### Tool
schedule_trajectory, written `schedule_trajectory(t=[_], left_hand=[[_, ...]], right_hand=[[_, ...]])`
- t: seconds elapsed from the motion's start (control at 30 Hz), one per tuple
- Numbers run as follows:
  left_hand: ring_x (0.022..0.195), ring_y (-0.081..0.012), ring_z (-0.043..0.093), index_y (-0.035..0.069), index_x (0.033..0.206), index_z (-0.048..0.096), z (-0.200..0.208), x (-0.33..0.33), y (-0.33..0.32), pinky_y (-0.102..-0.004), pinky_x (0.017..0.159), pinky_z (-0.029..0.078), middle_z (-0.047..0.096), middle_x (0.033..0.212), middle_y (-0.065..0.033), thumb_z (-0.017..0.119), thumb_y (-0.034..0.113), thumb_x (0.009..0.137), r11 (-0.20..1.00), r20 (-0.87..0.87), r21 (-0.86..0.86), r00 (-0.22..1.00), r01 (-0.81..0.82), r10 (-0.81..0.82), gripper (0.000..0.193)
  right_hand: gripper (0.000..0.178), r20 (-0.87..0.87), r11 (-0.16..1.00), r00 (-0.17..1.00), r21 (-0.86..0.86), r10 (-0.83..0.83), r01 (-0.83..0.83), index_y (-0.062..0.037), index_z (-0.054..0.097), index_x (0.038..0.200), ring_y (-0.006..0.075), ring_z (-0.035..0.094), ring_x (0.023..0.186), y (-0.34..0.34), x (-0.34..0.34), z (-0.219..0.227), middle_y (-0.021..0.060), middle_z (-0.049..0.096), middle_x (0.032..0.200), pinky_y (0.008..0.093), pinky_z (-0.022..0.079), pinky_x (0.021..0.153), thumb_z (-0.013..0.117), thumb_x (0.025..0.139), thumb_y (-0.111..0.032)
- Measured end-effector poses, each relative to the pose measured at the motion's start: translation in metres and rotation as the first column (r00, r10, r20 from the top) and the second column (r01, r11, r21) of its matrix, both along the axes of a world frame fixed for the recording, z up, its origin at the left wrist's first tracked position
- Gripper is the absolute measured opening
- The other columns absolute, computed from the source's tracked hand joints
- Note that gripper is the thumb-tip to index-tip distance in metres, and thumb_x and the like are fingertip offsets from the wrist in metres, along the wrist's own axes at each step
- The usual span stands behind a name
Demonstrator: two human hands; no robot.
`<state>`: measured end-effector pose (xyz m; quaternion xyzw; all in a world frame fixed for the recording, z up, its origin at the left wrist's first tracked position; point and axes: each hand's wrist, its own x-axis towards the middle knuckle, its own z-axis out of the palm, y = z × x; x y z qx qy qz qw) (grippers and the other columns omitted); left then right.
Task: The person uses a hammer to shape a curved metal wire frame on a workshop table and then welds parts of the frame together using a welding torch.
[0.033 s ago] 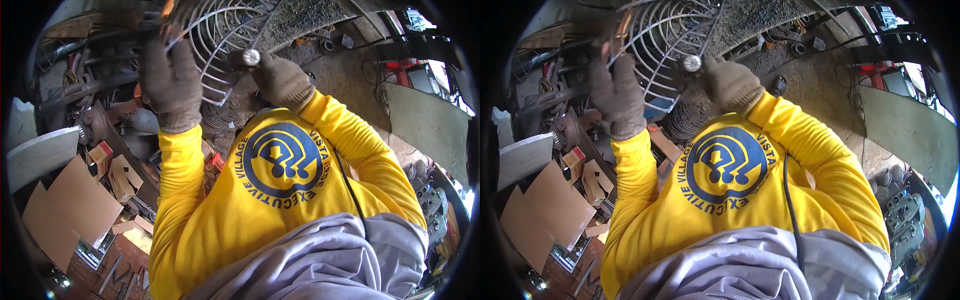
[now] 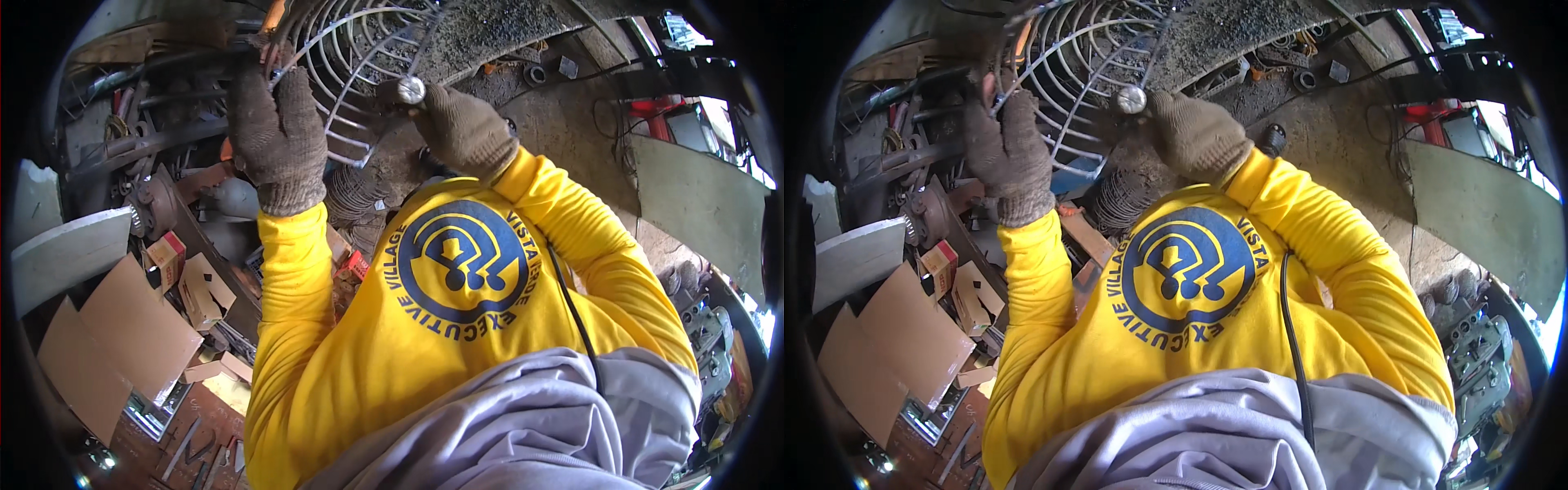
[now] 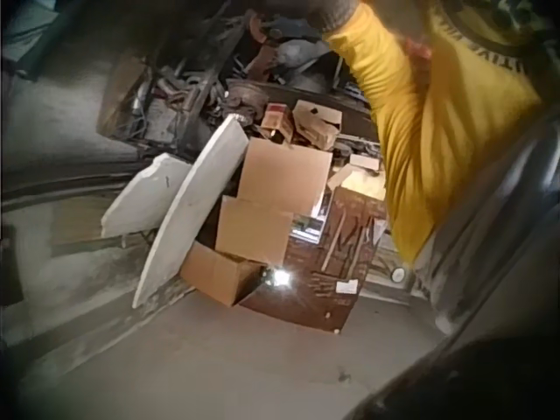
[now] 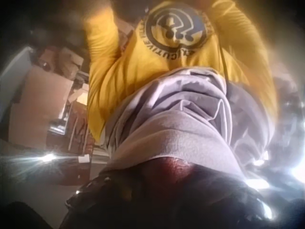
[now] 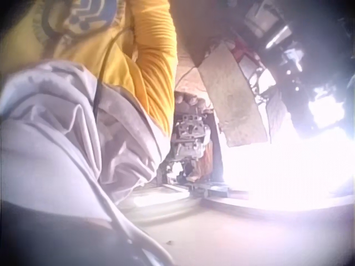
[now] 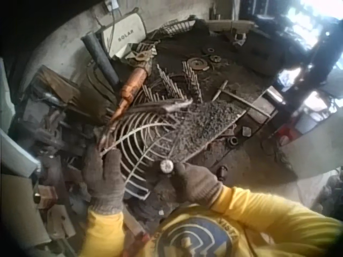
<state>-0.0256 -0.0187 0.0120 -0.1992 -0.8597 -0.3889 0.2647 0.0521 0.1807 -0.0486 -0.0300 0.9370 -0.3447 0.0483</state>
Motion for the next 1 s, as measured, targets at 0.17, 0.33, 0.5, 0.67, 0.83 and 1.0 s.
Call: schedule_trajectory(t=[0.17, 0.33, 0.5, 0.67, 0.83, 1.0], left_hand=[[0.083, -0.0169, 0.065, -0.004, 0.114, 0.061, -0.007, -0.006, 0.004, -0.0275, 0.075, 0.052, 0.066, 0.101, -0.0132, 0.065, 0.012, 0.09, 0.999, -0.052, -0.042, 0.999, 0.011, -0.013, 0.029], [0.08, -0.0145, 0.064, -0.004, 0.114, 0.061, -0.003, -0.007, 0.004, -0.0256, 0.073, 0.051, 0.066, 0.1, -0.0121, 0.066, 0.012, 0.09, 0.998, -0.043, -0.05, 0.999, 0.029, -0.031, 0.029], [0.081, -0.0126, 0.062, -0.003, 0.117, 0.059, -0.002, -0.001, 0.002, -0.025, 0.073, 0.051, 0.066, 0.1, -0.0106, 0.065, 0.01, 0.091, 0.998, 0.03, -0.052, 0.999, -0.038, 0.04, 0.03], [0.08, -0.0139, 0.063, -0.004, 0.117, 0.058, -0.005, -0.015, 0.002, -0.0269, 0.074, 0.051, 0.065, 0.098, -0.0107, 0.063, 0.01, 0.091, 0.997, -0.072, -0.075, 0.997, -0.001, -0.005, 0.03], [0.088, -0.0178, 0.063, -0.005, 0.117, 0.057, 0.006, -0.014, 0.004, -0.0303, 0.079, 0.051, 0.065, 0.103, -0.0126, 0.063, 0.01, 0.091, 0.994, -0.089, -0.109, 0.996, -0.021, 0.011, 0.031], [0.087, -0.0185, 0.064, -0.004, 0.119, 0.057, -0.002, -0.013, -0.002, -0.0307, 0.078, 0.051, 0.065, 0.102, -0.0133, 0.064, 0.014, 0.091, 0.986, -0.08, -0.168, 0.997, -0.019, 0.006, 0.034]], right_hand=[[0.028, -0.03, 0.99, 0.997, -0.126, -0.068, 0.064, -0.0052, 0.057, 0.11, 0.0398, 0.064, 0.085, 0.01, 0.0, 0.017, 0.021, 0.066, 0.091, 0.0439, 0.052, 0.072, 0.062, 0.089, -0.023], [0.032, -0.189, 0.969, 0.98, -0.246, -0.07, 0.022, -0.002, 0.055, 0.103, 0.0402, 0.064, 0.085, 0.007, -0.006, 0.009, 0.0215, 0.064, 0.088, 0.0465, 0.051, 0.071, 0.062, 0.088, -0.03], [0.03, -0.065, 0.983, 0.997, -0.184, -0.032, 0.02, -0.0043, 0.055, 0.106, 0.0406, 0.064, 0.084, 0.012, -0.001, 0.009, 0.0217, 0.064, 0.089, 0.0464, 0.051, 0.072, 0.059, 0.091, -0.03], [0.03, -0.286, 0.917, 0.953, -0.399, -0.098, -0.026, -0.0062, 0.056, 0.107, 0.0399, 0.065, 0.083, 0.018, -0.011, 0.036, 0.0202, 0.066, 0.09, 0.0465, 0.052, 0.069, 0.064, 0.087, -0.028], [0.031, -0.014, 1.0, 1.0, -0.001, 0.0, 0.0, -0.0083, 0.055, 0.112, 0.0397, 0.065, 0.081, 0.009, -0.018, -0.005, 0.0196, 0.066, 0.089, 0.0472, 0.051, 0.068, 0.061, 0.088, -0.027], [0.031, -0.15, 0.978, 0.988, -0.209, -0.044, 0.012, -0.0093, 0.054, 0.115, 0.0397, 0.064, 0.081, 0.019, -0.014, 0.018, 0.0195, 0.065, 0.087, 0.0465, 0.051, 0.069, 0.059, 0.09, -0.027]])
